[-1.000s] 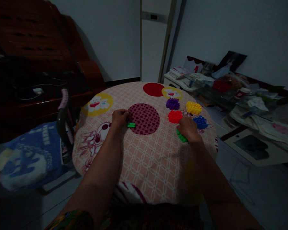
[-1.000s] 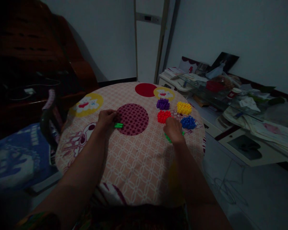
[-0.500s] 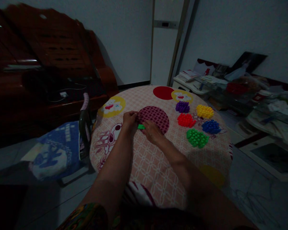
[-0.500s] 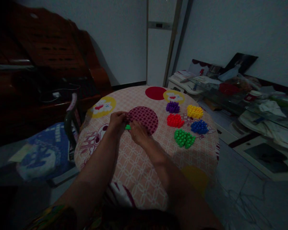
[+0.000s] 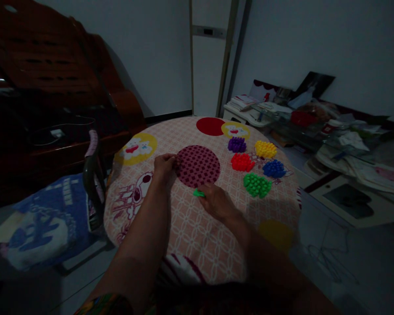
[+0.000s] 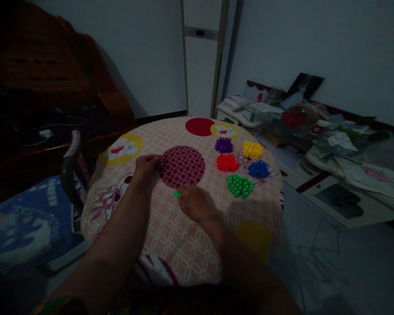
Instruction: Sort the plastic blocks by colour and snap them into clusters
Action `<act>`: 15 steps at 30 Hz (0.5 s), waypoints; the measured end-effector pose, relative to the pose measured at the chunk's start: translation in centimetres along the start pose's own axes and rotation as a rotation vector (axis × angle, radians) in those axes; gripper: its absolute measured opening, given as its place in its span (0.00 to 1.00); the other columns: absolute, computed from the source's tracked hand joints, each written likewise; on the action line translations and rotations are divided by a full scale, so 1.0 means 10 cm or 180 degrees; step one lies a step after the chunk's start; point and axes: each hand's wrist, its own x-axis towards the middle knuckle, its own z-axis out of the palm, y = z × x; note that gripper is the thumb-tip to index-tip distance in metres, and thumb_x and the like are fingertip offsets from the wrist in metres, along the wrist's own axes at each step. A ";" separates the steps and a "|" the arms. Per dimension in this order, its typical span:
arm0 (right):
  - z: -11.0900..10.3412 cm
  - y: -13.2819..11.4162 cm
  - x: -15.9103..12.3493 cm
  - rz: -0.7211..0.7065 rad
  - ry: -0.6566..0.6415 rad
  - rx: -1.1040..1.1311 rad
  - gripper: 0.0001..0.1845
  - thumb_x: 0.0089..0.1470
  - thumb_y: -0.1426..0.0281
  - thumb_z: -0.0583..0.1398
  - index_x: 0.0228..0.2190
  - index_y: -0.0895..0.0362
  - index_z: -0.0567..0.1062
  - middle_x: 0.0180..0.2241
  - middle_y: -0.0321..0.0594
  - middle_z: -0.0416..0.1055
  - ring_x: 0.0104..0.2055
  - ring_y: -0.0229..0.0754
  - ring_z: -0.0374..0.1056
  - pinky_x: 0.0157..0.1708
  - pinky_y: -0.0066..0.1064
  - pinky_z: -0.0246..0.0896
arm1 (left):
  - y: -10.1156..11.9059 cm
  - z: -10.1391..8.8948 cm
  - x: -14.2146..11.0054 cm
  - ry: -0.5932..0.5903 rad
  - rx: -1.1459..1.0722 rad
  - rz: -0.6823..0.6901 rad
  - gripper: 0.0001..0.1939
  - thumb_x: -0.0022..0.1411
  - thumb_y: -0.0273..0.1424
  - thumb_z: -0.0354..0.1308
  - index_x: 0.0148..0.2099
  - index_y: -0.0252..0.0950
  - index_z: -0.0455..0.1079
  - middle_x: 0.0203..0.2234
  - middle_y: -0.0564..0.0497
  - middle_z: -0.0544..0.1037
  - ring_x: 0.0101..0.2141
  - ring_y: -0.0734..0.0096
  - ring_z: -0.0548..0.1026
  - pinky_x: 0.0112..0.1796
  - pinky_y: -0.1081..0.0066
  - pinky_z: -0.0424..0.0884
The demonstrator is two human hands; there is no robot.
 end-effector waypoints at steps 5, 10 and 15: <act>-0.40 0.34 -0.54 0.0539 0.0721 0.0142 0.06 0.55 0.74 0.58 0.32 0.57 0.77 0.35 0.44 0.74 0.38 0.42 0.69 0.39 0.32 0.61 | 0.04 0.02 -0.03 0.0054 0.0193 -0.0028 0.08 0.47 0.28 0.59 0.31 0.33 0.76 0.22 0.50 0.77 0.22 0.73 0.72 0.29 0.72 0.71; -0.74 0.67 -1.03 0.1307 0.1332 -0.0281 0.06 0.51 0.68 0.60 0.29 0.56 0.77 0.29 0.40 0.73 0.29 0.41 0.67 0.32 0.31 0.59 | 0.08 0.05 -0.05 0.0118 0.0307 -0.0088 0.07 0.46 0.27 0.58 0.31 0.33 0.75 0.22 0.50 0.77 0.23 0.72 0.72 0.29 0.71 0.71; -0.83 0.87 -1.20 0.1568 0.1461 -0.0585 0.08 0.48 0.68 0.58 0.29 0.56 0.77 0.29 0.42 0.73 0.29 0.43 0.67 0.32 0.33 0.59 | 0.05 0.05 -0.03 0.0080 0.0310 -0.0102 0.07 0.46 0.27 0.58 0.30 0.33 0.75 0.21 0.50 0.76 0.23 0.72 0.72 0.28 0.71 0.70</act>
